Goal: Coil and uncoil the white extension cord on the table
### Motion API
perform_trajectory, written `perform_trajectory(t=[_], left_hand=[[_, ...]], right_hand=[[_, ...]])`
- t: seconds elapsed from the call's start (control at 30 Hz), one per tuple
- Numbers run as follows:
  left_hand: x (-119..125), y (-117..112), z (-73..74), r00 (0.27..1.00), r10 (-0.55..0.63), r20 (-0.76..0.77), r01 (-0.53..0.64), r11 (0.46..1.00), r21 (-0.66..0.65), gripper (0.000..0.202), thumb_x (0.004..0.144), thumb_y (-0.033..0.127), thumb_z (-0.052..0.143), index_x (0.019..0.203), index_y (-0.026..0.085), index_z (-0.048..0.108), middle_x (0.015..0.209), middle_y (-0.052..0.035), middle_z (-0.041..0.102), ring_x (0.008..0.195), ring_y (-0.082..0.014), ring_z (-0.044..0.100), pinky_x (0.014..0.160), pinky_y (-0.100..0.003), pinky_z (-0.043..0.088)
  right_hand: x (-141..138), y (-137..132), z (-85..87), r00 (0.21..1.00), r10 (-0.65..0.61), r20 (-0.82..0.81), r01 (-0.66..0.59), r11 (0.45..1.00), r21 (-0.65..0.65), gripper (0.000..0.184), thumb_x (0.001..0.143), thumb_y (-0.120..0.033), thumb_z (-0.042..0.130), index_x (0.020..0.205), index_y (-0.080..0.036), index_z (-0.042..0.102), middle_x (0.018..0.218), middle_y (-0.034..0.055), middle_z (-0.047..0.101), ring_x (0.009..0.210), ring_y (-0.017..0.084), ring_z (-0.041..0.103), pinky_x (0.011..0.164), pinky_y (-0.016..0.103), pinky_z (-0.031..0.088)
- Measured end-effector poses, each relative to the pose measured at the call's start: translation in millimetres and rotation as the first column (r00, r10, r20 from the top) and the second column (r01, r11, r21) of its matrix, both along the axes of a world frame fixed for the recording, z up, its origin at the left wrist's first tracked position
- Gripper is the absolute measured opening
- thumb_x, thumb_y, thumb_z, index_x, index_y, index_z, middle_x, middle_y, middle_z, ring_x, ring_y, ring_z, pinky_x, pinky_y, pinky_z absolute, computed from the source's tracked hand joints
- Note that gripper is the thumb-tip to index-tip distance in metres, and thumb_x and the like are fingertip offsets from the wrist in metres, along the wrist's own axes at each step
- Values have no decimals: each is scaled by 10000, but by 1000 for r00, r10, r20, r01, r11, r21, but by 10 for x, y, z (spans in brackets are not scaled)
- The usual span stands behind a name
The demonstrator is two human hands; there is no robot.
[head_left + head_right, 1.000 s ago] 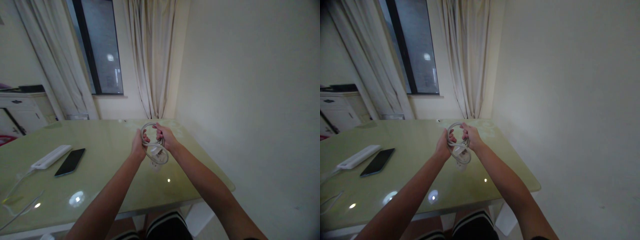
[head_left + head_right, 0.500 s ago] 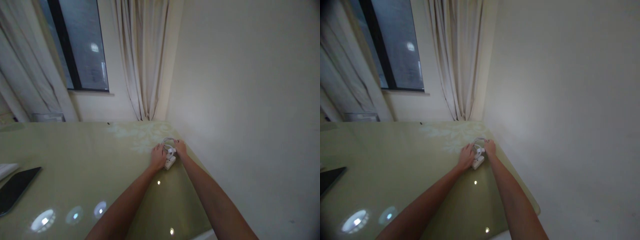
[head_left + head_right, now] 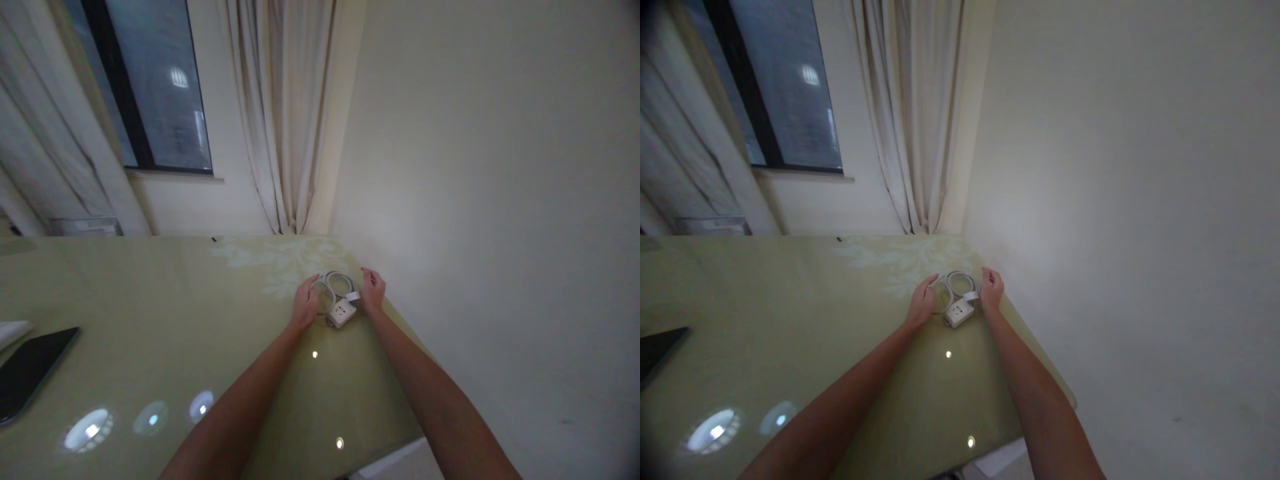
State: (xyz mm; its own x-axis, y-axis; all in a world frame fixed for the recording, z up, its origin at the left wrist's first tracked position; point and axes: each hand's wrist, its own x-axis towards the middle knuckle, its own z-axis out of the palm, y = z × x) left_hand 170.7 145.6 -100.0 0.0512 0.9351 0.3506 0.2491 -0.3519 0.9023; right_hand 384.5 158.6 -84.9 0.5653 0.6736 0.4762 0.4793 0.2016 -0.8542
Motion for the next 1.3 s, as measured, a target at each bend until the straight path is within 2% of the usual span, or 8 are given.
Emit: perform_trajectory(t=[0.13, 0.23, 0.3, 0.43, 0.57, 0.77, 0.97, 1.3], left_hand=[[-411, -310, 38, 991, -81, -107, 90, 993, 78, 412, 910, 284, 480, 1263, 167, 657, 1285, -130, 679, 1227, -257, 591, 1114, -429, 397], [-756, -545, 83, 977, -78, -200, 105, 986, 128, 331, 913, 342, 512, 1142, 187, 693, 1121, -115, 726, 1065, -246, 646, 1002, -393, 451], [-923, -667, 117, 965, -22, -261, 57, 990, 127, 276, 919, 361, 506, 977, 184, 710, 947, -96, 730, 901, -226, 652, 872, -346, 471], [-1114, -852, 152, 892, 102, -439, -82, 995, 64, 271, 889, 347, 540, 714, 185, 669, 682, -73, 652, 661, -198, 593, 697, -295, 414], [-1288, -1009, 140, 837, 128, -532, -131, 991, 33, 125, 784, 236, 620, 757, 200, 736, 720, -113, 695, 665, -216, 619, 689, -301, 397], [-1439, -1058, 100, 855, 208, -476, -197, 978, 73, 314, 849, 317, 504, 614, 160, 641, 582, -52, 594, 558, -148, 481, 591, -276, 273], [-1388, -1036, 76, 880, 223, -419, -181, 974, 138, 477, 911, 448, 393, 518, 185, 454, 506, 3, 397, 512, -122, 377, 572, -291, 203], [-1361, -1060, 90, 876, 215, -432, -165, 975, 150, 477, 878, 496, 376, 514, 189, 402, 508, 14, 349, 511, -107, 337, 563, -286, 185]], right_hand=[[-148, -388, 133, 994, 37, 105, -57, 978, 199, 460, 974, -481, 428, 1060, -133, 716, 1133, 128, 706, 1092, 212, 619, 1020, 337, 444], [-462, -677, 231, 979, 46, 198, -88, 973, 212, 395, 982, -455, 454, 1040, -174, 725, 1123, 110, 695, 1117, 224, 587, 1067, 379, 409], [-815, -814, 295, 948, 158, 274, -213, 960, 183, 356, 993, -432, 466, 1059, -199, 726, 1128, 100, 692, 1133, 228, 576, 1084, 393, 391], [-1691, -962, 343, 693, 565, 447, -616, 787, -41, 299, 1002, -405, 511, 1098, -224, 729, 1110, 85, 708, 1083, 225, 603, 1047, 390, 405], [-2204, -1082, 178, 588, 646, 487, -707, 703, -79, 294, 1008, -370, 512, 1167, -206, 698, 1181, 92, 699, 1138, 227, 583, 1061, 386, 393], [-2035, -1159, -48, 488, 725, 486, -782, 611, -126, 328, 1019, -396, 489, 1205, -199, 674, 1142, 98, 693, 1058, 211, 604, 1000, 359, 440], [-1969, -1081, -20, 678, 702, 216, -713, 700, -41, 384, 1025, -474, 465, 1115, -180, 695, 1066, 87, 678, 910, 165, 623, 829, 286, 491], [-1974, -1021, -106, 683, 695, 225, -694, 714, -94, 346, 1014, -461, 502, 1000, -172, 692, 954, 54, 672, 845, 152, 605, 772, 268, 458]])
